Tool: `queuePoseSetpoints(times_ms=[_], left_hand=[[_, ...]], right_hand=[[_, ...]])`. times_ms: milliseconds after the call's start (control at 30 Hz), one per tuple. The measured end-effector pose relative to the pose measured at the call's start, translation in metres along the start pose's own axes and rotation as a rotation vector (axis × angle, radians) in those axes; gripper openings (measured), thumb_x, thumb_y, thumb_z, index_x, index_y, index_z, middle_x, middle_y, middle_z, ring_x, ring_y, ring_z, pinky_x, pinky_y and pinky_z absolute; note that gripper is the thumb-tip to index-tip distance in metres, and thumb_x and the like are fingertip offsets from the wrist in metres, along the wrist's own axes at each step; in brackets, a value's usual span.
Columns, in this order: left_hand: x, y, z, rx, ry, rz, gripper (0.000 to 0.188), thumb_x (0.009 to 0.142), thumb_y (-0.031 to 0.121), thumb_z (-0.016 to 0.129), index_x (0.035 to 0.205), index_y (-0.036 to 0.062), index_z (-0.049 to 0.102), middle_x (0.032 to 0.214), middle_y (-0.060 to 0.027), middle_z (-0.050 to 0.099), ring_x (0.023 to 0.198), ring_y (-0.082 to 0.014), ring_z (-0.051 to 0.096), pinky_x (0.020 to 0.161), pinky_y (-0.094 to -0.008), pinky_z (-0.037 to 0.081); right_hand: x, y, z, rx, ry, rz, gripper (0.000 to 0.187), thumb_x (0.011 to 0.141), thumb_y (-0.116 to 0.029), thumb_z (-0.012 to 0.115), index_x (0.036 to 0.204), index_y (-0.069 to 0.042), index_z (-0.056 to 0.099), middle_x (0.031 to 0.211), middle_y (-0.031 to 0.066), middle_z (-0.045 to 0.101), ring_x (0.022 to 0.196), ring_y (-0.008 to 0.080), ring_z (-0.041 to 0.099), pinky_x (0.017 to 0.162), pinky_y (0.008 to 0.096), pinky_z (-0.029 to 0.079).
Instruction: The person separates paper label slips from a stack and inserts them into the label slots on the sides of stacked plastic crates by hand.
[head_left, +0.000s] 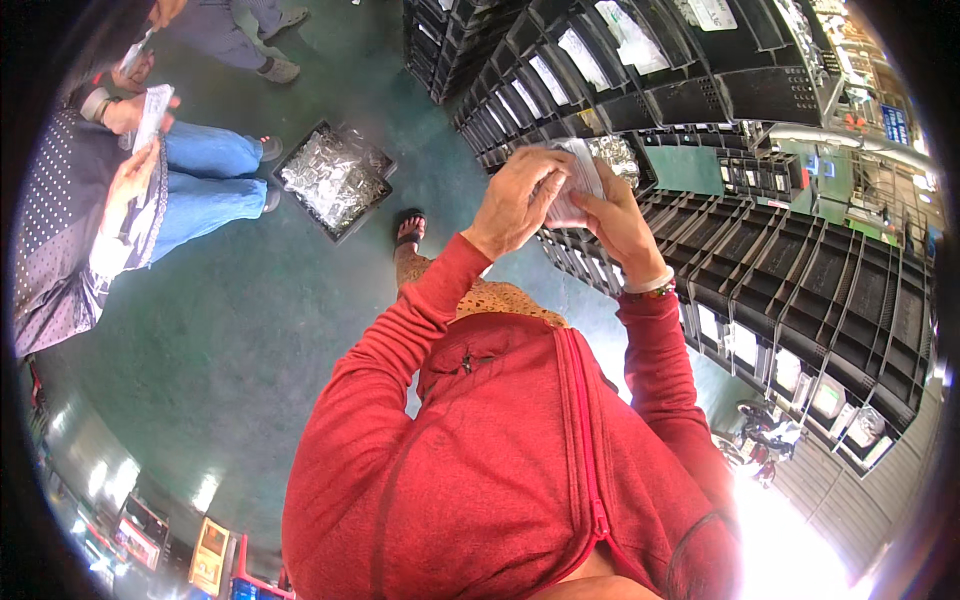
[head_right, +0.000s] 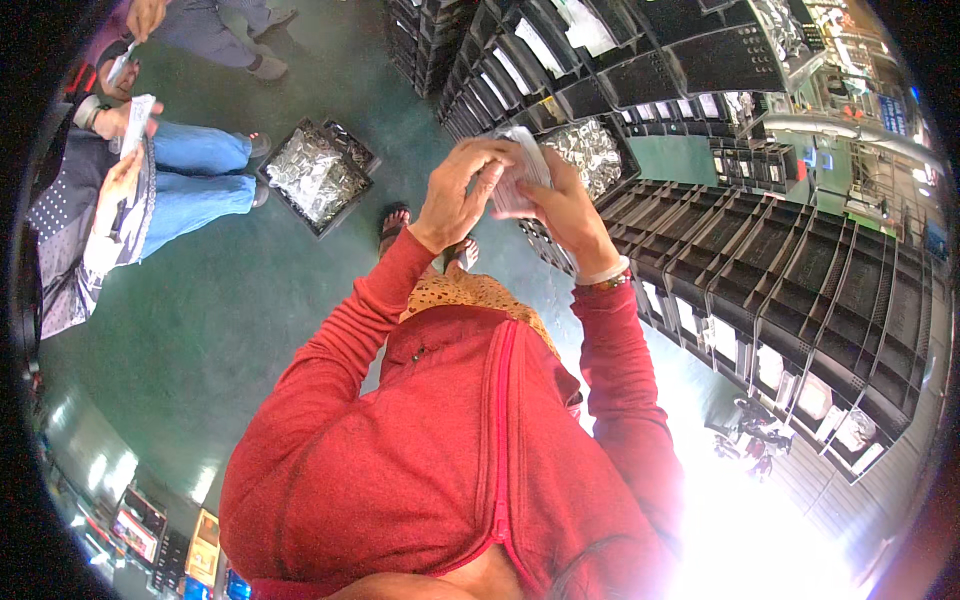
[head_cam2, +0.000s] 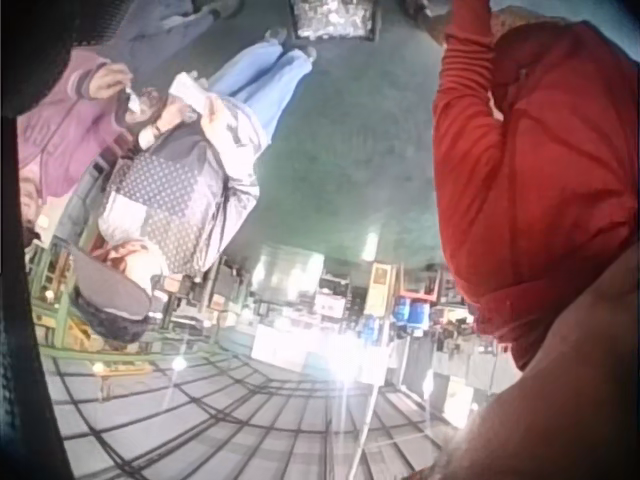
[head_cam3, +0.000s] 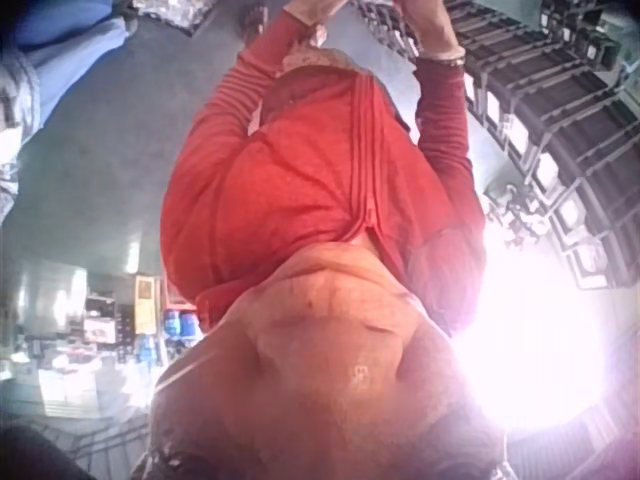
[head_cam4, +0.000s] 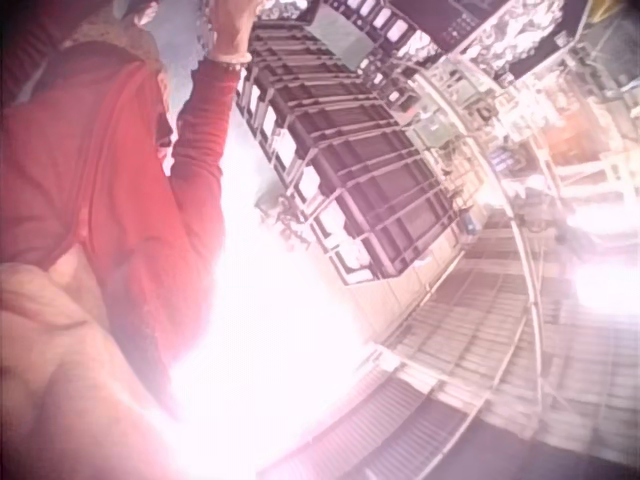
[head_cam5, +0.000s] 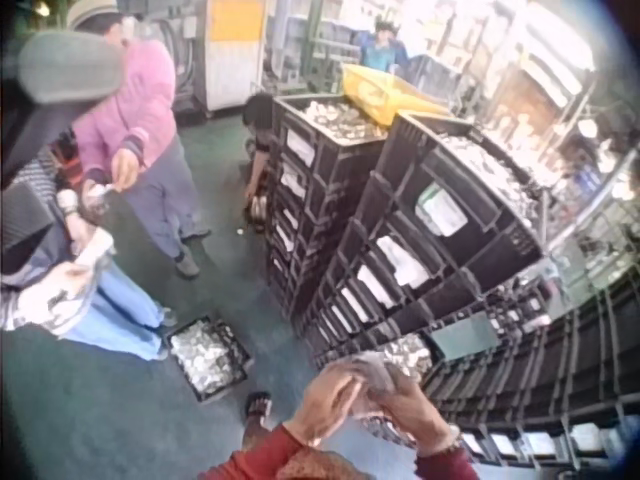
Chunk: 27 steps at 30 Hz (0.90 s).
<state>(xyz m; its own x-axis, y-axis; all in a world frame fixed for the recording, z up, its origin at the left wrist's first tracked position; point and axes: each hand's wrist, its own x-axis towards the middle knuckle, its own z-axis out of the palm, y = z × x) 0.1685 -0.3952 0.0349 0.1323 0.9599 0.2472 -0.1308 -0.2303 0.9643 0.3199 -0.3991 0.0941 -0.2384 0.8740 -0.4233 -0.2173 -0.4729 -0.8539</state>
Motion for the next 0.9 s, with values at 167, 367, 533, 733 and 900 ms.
queuePoseSetpoints(times_ms=[167, 367, 533, 733, 900], left_hand=[[0.015, -0.028, -0.005, 0.272, 0.277, 0.238, 0.009, 0.082, 0.014, 0.061, 0.082, 0.0051, 0.064, 0.082, -0.007, 0.059, 0.071, -0.0197, 0.05, 0.063, -0.0297, 0.041], [0.093, -0.158, -0.008, 0.23, 0.416, 0.077, 0.018, 0.077, 0.015, 0.068, 0.094, 0.0089, 0.066, 0.089, -0.0055, 0.066, 0.077, -0.0165, 0.061, 0.067, -0.0268, 0.049], [0.128, -0.223, 0.024, 0.529, 0.561, -0.022, 0.033, 0.073, 0.029, 0.069, 0.1, 0.0104, 0.064, 0.091, -0.008, 0.064, 0.09, -0.0267, 0.055, 0.085, -0.0374, 0.037], [0.144, -0.219, 0.032, 0.41, 0.632, -0.013, 0.022, 0.072, 0.022, 0.068, 0.086, 0.0058, 0.062, 0.084, -0.0079, 0.063, 0.088, -0.0277, 0.053, 0.083, -0.0381, 0.037], [0.15, -0.231, 0.021, 0.417, 0.586, 0.071, 0.011, 0.071, 0.011, 0.066, 0.077, 0.0068, 0.058, 0.077, -0.0079, 0.06, 0.078, -0.0294, 0.053, 0.072, -0.0401, 0.04]], right_hand=[[-0.025, -0.03, -0.021, -0.251, -0.056, 0.167, 0.043, 0.078, -0.001, 0.047, 0.12, 0.008, 0.04, 0.1, 0.0219, 0.058, 0.083, 0.03, 0.064, 0.058, 0.0348, 0.058], [-0.08, -0.162, -0.041, -0.399, 0.305, -0.717, 0.047, 0.081, -0.023, 0.057, 0.117, 0.003, 0.043, 0.092, 0.0212, 0.061, 0.077, 0.0281, 0.064, 0.05, 0.0274, 0.054], [-0.066, -0.281, -0.068, -0.158, 0.046, -0.69, 0.031, 0.091, 0.001, 0.031, 0.12, 0.012, 0.033, 0.119, 0.0275, 0.046, 0.103, 0.0329, 0.055, 0.062, 0.0328, 0.057], [-0.01, -0.332, -0.065, 0.236, -0.221, -0.336, 0.045, 0.091, 0.004, 0.032, 0.135, 0.005, 0.021, 0.135, 0.0259, 0.032, 0.121, 0.0354, 0.041, 0.087, 0.0393, 0.051], [0.027, -0.317, -0.023, -0.454, 0.079, -0.541, 0.042, 0.087, 0.007, 0.036, 0.127, 0.015, 0.026, 0.129, 0.0293, 0.038, 0.119, 0.0347, 0.043, 0.095, 0.0361, 0.047]])
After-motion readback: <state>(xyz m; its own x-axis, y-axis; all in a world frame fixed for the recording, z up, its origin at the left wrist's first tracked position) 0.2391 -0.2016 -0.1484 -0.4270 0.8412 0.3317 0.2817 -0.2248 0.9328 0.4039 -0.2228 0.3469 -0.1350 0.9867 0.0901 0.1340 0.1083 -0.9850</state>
